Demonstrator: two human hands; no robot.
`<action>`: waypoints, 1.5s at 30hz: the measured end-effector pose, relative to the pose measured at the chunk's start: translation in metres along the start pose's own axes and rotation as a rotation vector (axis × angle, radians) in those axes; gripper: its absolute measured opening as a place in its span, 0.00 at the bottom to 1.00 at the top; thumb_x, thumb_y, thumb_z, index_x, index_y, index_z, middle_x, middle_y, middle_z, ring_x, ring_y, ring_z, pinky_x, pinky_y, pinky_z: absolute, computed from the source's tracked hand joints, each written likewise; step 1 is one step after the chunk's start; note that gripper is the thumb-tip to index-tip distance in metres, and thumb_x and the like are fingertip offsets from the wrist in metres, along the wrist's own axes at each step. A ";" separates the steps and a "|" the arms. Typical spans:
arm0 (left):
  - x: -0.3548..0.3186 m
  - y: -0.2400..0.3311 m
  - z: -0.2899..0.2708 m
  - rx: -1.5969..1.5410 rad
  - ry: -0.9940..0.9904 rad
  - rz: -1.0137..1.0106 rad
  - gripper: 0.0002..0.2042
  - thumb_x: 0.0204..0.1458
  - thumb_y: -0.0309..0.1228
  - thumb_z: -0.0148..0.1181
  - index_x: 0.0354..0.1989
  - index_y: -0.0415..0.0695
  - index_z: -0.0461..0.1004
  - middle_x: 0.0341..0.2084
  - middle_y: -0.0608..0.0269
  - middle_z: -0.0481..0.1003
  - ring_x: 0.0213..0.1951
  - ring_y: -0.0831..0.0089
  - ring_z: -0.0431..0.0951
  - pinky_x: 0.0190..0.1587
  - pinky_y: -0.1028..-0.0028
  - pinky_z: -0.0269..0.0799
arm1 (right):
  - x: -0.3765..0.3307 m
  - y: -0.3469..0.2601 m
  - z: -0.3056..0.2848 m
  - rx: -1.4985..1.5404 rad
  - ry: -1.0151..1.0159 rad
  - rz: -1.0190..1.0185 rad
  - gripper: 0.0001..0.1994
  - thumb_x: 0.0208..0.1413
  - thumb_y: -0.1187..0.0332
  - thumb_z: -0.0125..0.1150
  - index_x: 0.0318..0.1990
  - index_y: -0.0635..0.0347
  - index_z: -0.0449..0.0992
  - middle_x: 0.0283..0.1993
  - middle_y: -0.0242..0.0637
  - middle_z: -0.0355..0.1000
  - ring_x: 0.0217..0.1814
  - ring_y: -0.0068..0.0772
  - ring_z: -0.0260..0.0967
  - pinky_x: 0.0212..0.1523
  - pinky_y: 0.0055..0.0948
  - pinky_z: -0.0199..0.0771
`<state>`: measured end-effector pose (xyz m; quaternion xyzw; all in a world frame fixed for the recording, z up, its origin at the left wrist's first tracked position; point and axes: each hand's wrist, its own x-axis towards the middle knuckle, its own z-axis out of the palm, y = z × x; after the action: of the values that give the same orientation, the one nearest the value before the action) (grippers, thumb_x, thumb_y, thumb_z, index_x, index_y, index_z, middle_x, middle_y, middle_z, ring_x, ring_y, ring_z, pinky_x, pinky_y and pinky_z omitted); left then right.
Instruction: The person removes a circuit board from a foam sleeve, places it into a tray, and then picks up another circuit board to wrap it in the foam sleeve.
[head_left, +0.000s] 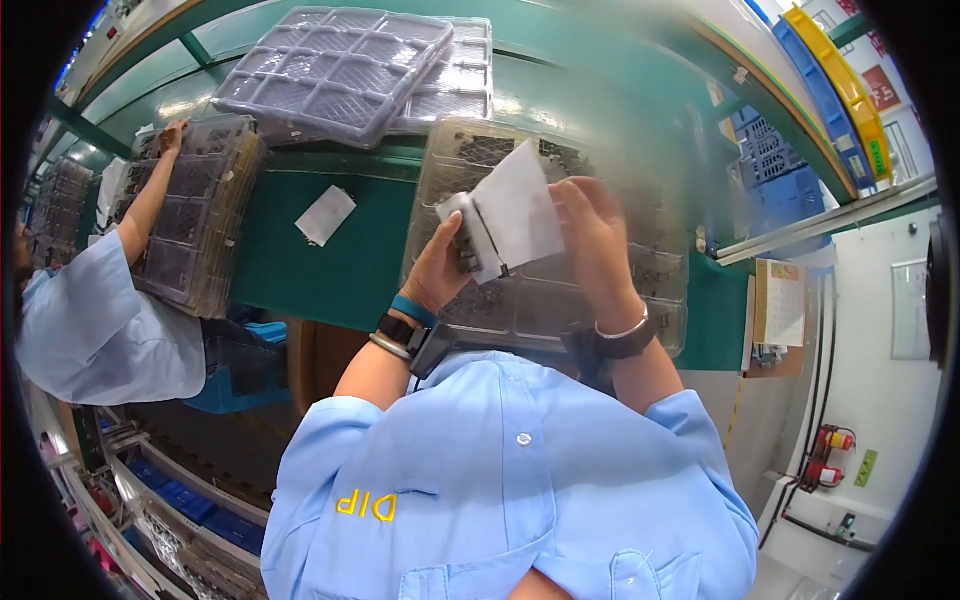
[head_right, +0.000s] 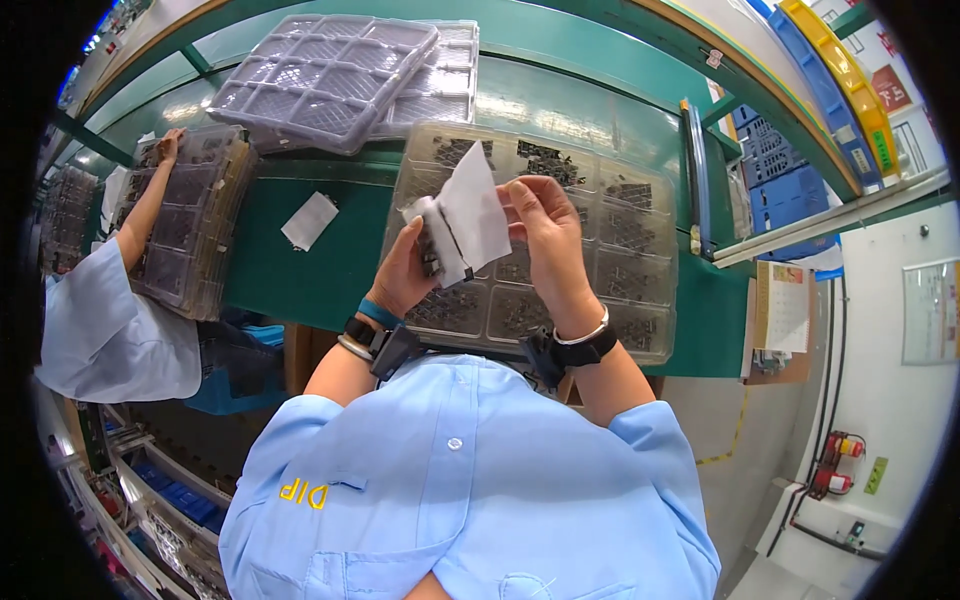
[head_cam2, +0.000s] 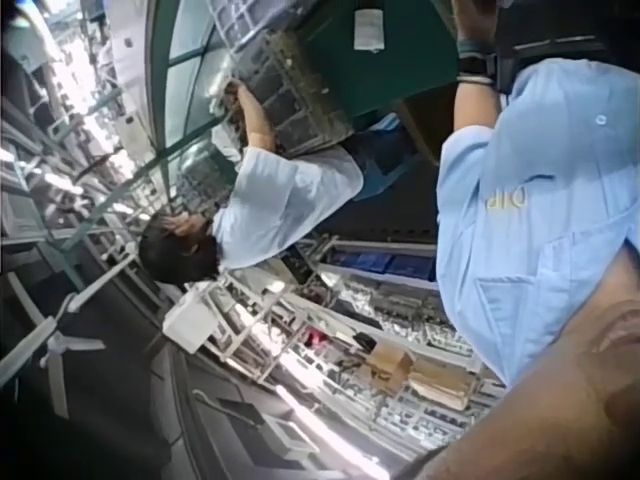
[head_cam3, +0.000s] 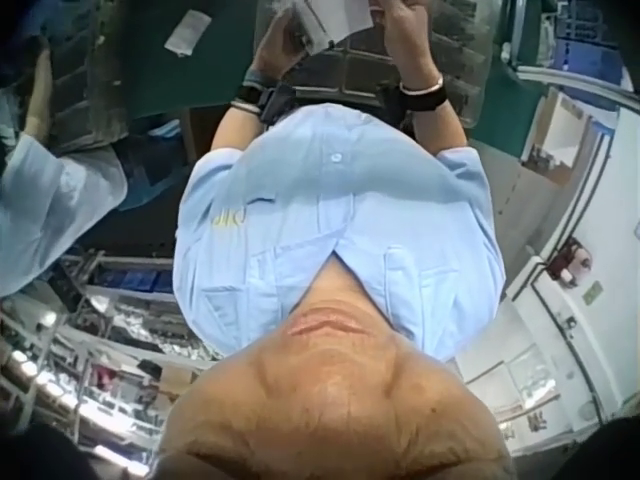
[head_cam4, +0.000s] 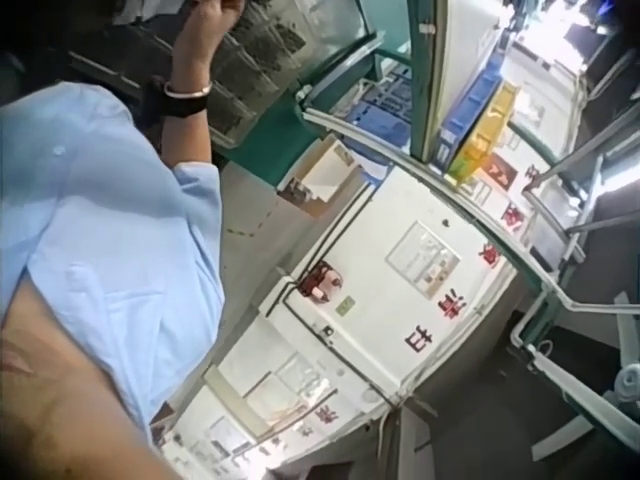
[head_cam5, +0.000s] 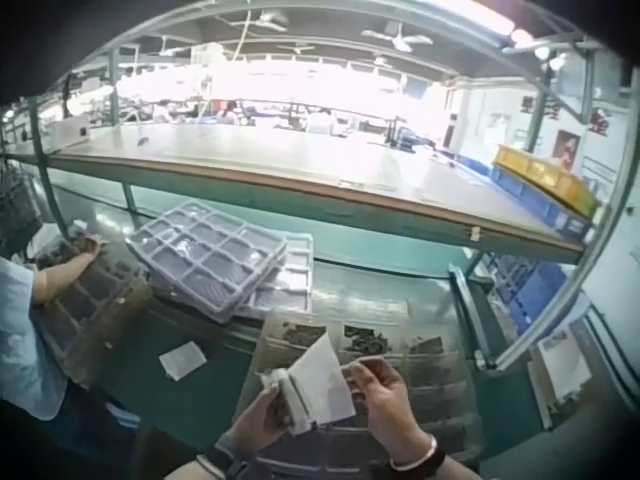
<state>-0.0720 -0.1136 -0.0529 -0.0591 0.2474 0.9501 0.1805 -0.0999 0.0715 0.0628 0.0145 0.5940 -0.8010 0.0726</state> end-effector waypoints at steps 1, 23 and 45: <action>0.003 -0.002 -0.002 -0.008 -0.004 -0.006 0.25 0.58 0.48 0.53 0.58 0.46 0.66 0.51 0.61 0.72 0.53 0.66 0.72 0.54 0.60 0.70 | 0.000 -0.006 0.001 -0.008 0.007 0.001 0.07 0.61 0.68 0.56 0.44 0.59 0.74 0.42 0.34 0.74 0.44 0.23 0.71 0.45 0.23 0.72; 0.041 -0.030 -0.024 -0.055 0.082 -0.144 0.20 0.53 0.40 0.64 0.53 0.53 0.67 0.42 0.71 0.73 0.45 0.75 0.75 0.44 0.64 0.74 | -0.017 -0.107 0.033 -0.282 0.023 -0.500 0.11 0.60 0.67 0.53 0.45 0.65 0.69 0.46 0.42 0.71 0.47 0.31 0.69 0.47 0.26 0.68; 0.047 -0.037 -0.011 0.137 0.181 0.027 0.35 0.48 0.37 0.70 0.61 0.51 0.55 0.46 0.68 0.69 0.47 0.75 0.72 0.46 0.67 0.74 | -0.012 -0.146 0.045 -0.238 -0.088 -0.763 0.22 0.63 0.63 0.51 0.61 0.63 0.62 0.55 0.44 0.68 0.48 0.28 0.74 0.43 0.24 0.81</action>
<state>-0.1019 -0.0742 -0.0891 -0.1286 0.3277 0.9242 0.1483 -0.1047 0.0709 0.2158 -0.2498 0.6417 -0.6960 -0.2037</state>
